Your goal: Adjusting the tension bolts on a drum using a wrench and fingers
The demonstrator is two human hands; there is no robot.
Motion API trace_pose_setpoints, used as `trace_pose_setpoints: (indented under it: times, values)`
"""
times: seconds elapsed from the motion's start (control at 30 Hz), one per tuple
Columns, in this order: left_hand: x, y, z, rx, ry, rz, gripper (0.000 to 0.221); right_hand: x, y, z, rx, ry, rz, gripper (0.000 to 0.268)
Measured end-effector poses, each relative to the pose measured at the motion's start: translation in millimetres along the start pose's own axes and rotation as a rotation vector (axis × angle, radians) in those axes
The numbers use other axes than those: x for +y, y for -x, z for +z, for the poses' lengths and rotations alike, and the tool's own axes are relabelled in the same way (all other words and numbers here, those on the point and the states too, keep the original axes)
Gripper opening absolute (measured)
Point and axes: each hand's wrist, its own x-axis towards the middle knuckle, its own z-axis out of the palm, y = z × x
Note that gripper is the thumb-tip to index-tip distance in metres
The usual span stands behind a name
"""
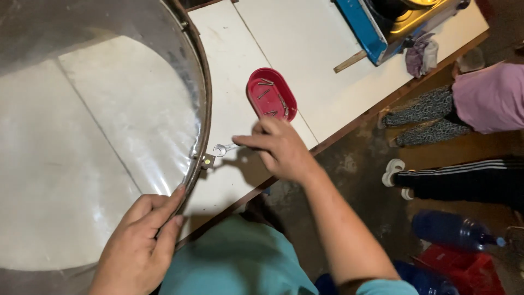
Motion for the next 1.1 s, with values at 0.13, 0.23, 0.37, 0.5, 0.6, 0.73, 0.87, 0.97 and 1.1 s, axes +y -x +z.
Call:
trace_pose_setpoints:
  times: [0.13, 0.23, 0.37, 0.5, 0.6, 0.73, 0.87, 0.97, 1.1]
  values:
    - [0, -1, -1, -0.019, 0.076, 0.109, 0.055, -60, 29, 1, 0.074, -0.151, 0.403, 0.032]
    - [17, -8, 3, -0.004, 0.056, -0.071, 0.048, -83, 49, 18, 0.086, -0.175, 0.592, 0.031]
    - [14, -6, -1, 0.027, 0.072, 0.066, 0.050, -105, 51, 34, 0.186, -0.151, 0.613, 0.031]
    - [15, -4, -2, 0.071, 0.066, 0.176, 0.052, -111, 49, 45, 0.283, -0.013, 0.593, 0.038]
    - [14, -3, -2, 0.066, 0.066, 0.206, 0.052, -113, 47, 52, 0.298, 0.047, 0.572, 0.042]
    - [17, -3, -4, 0.081, 0.062, 0.226, 0.051, -120, 43, 51, 0.277, 0.112, 0.535, 0.037]
    - [18, -4, -6, 0.073, 0.059, 0.223, 0.050, -138, 38, 57, 0.230, 0.072, 0.521, 0.035]
    - [14, -4, -2, 0.061, 0.094, 0.214, 0.051, -148, 31, 68, 0.344, 0.011, 0.496, 0.030]
    - [9, -4, 1, 0.039, 0.056, 0.200, 0.059, -145, 27, 83, 0.419, -0.155, 0.590, 0.029]
